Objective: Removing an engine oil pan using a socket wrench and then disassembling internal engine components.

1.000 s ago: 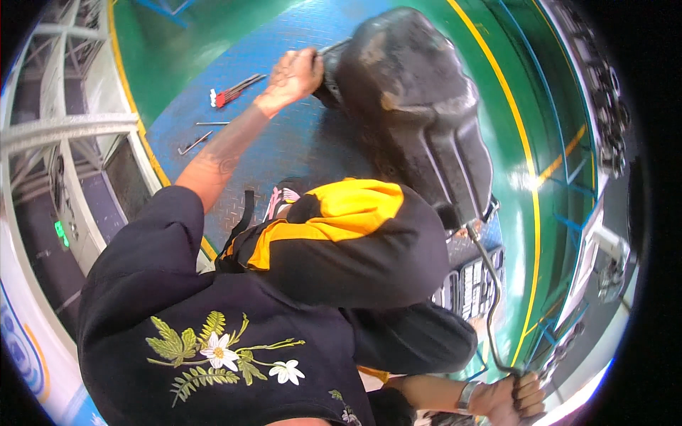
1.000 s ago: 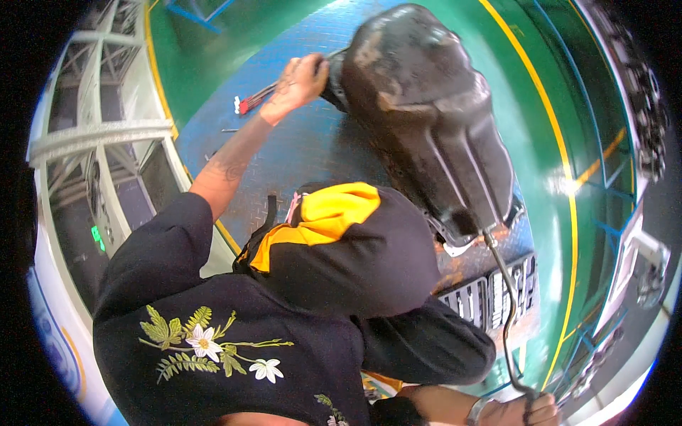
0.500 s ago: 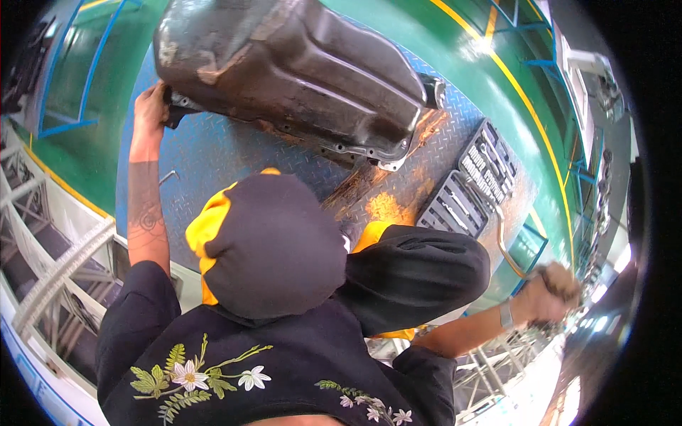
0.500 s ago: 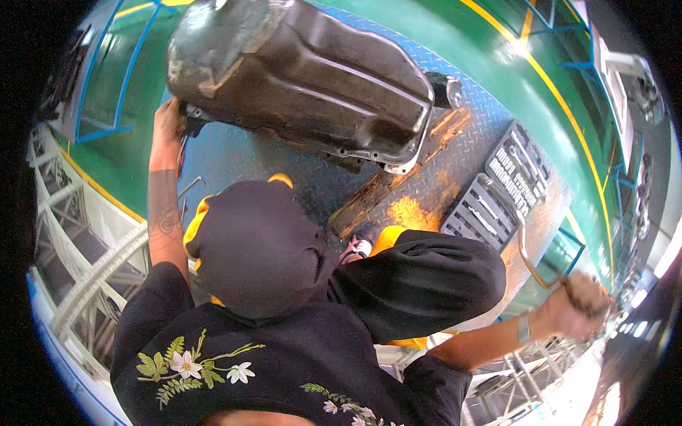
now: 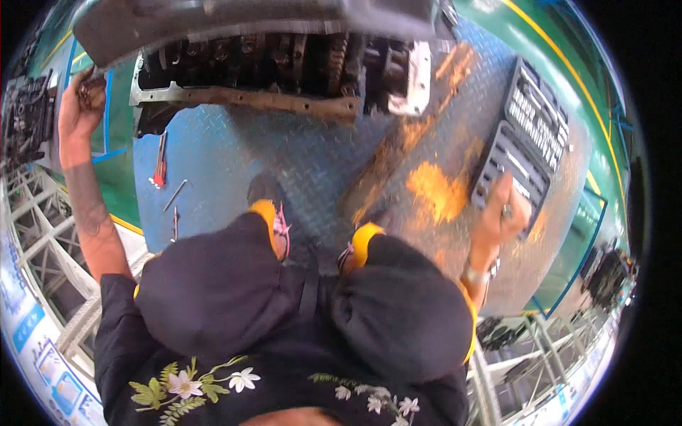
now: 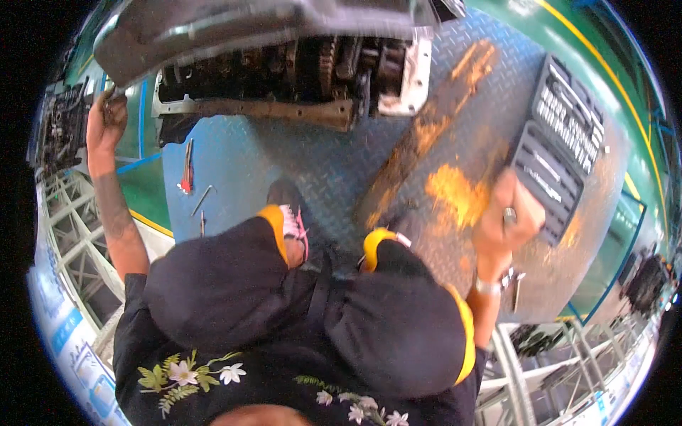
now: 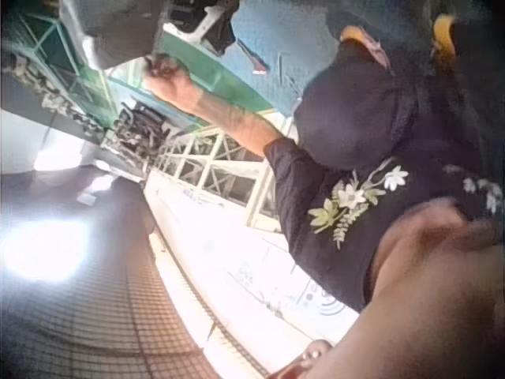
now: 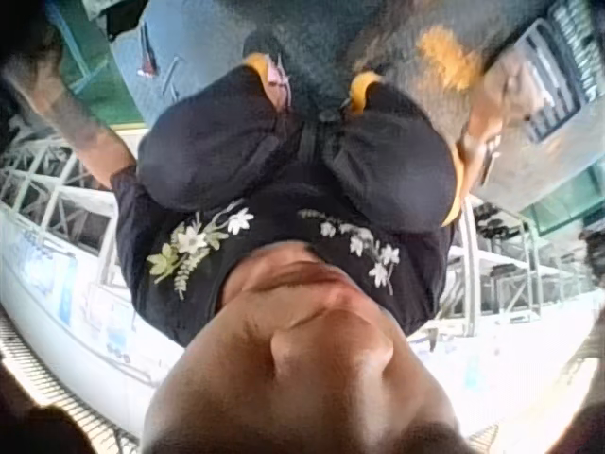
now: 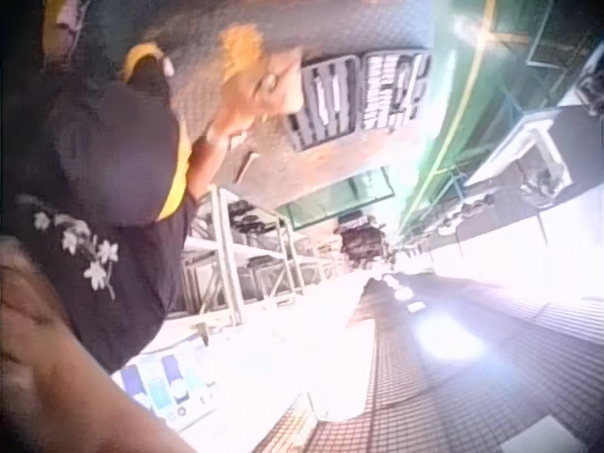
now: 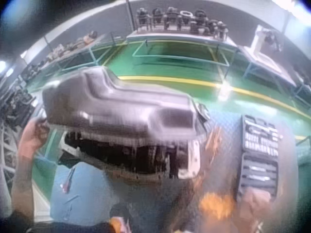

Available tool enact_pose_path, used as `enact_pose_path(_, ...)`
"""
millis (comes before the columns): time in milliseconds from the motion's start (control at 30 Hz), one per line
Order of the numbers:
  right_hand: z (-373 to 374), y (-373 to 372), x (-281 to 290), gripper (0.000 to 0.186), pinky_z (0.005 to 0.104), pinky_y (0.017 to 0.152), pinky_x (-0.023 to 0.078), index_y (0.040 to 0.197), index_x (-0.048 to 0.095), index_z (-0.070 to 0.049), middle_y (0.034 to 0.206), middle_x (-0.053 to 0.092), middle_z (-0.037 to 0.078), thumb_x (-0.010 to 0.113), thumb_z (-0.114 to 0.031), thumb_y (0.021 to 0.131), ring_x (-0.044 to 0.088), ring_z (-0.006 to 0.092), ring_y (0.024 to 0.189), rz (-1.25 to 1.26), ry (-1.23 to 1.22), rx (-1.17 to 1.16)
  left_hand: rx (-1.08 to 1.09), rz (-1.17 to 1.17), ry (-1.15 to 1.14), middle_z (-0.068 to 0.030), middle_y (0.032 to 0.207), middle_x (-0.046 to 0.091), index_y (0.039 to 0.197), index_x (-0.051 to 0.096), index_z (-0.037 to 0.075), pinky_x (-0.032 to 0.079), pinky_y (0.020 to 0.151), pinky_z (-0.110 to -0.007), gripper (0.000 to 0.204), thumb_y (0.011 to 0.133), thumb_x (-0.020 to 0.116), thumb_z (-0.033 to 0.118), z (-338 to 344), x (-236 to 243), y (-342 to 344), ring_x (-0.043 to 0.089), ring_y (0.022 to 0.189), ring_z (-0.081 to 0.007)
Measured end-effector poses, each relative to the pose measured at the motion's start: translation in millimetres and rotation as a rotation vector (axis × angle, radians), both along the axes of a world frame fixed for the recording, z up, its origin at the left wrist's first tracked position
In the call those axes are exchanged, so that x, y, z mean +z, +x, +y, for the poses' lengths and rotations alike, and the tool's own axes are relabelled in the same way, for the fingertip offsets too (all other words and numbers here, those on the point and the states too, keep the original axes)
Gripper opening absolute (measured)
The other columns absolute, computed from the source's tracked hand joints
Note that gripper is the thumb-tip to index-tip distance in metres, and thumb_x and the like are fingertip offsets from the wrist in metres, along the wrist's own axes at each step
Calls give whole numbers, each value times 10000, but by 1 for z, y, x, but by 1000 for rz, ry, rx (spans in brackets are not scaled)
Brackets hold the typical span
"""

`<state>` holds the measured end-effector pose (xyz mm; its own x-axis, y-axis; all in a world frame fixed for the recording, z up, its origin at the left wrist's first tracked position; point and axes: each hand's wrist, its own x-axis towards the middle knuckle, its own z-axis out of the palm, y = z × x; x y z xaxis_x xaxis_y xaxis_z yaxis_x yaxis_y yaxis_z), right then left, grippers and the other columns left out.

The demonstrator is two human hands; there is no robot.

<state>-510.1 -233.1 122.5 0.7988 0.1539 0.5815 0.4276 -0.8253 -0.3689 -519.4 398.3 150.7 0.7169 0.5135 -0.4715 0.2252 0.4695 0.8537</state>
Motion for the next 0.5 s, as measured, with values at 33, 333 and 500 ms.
enact_pose_path(33,12,-9,-25,369,222,460,284,619,507,6,540,445,-1,514,-88,975,333,70,451,12,80,1,-92,-98,-87,6,630,393,881,535,19,207,425,-243,192,955,469,183,14,23,-14,313,493,-83)
enact_pose_path(333,-22,-21,-71,482,310,498,186,590,219,-138,551,175,-24,403,-226,1027,185,103,503,63,1627,187,-132,-299,-372,-39,647,398,887,516,-4,276,429,-285,187,776,647,71,-2,53,99,380,525,-136)
enact_pose_path(500,-84,-76,-93,484,304,521,210,582,197,-164,552,136,-23,302,-287,1038,169,121,521,-96,1670,50,-726,-469,990,-10,684,485,1073,543,70,326,426,-244,373,738,503,-89,-126,77,165,466,530,-97)
